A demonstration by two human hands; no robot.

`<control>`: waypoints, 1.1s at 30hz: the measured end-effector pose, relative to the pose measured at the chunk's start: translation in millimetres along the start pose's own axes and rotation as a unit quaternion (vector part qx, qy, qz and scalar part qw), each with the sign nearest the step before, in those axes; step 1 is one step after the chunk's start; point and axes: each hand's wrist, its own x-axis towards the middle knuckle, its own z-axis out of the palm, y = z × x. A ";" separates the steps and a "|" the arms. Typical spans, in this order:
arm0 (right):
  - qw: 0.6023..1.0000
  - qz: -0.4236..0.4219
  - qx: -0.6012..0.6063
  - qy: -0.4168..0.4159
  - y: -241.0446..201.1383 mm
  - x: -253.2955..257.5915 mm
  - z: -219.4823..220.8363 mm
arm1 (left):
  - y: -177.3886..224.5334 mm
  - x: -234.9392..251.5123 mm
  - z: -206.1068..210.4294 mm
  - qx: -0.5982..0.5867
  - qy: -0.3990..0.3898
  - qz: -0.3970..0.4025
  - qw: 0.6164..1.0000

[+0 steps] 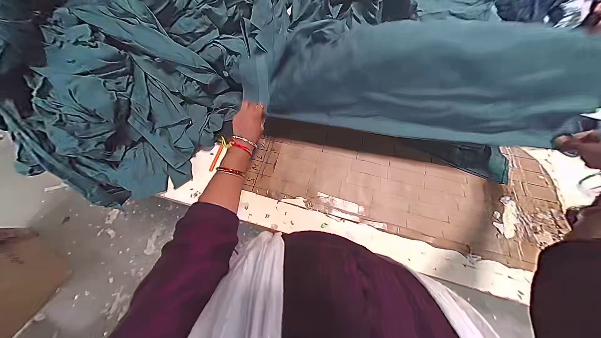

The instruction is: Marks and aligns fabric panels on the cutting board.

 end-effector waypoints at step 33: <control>0.971 0.212 -0.054 -0.101 65.1 -66.9 42.0 | -3.5 -99.2 51.6 0.071 -0.159 0.028 0.984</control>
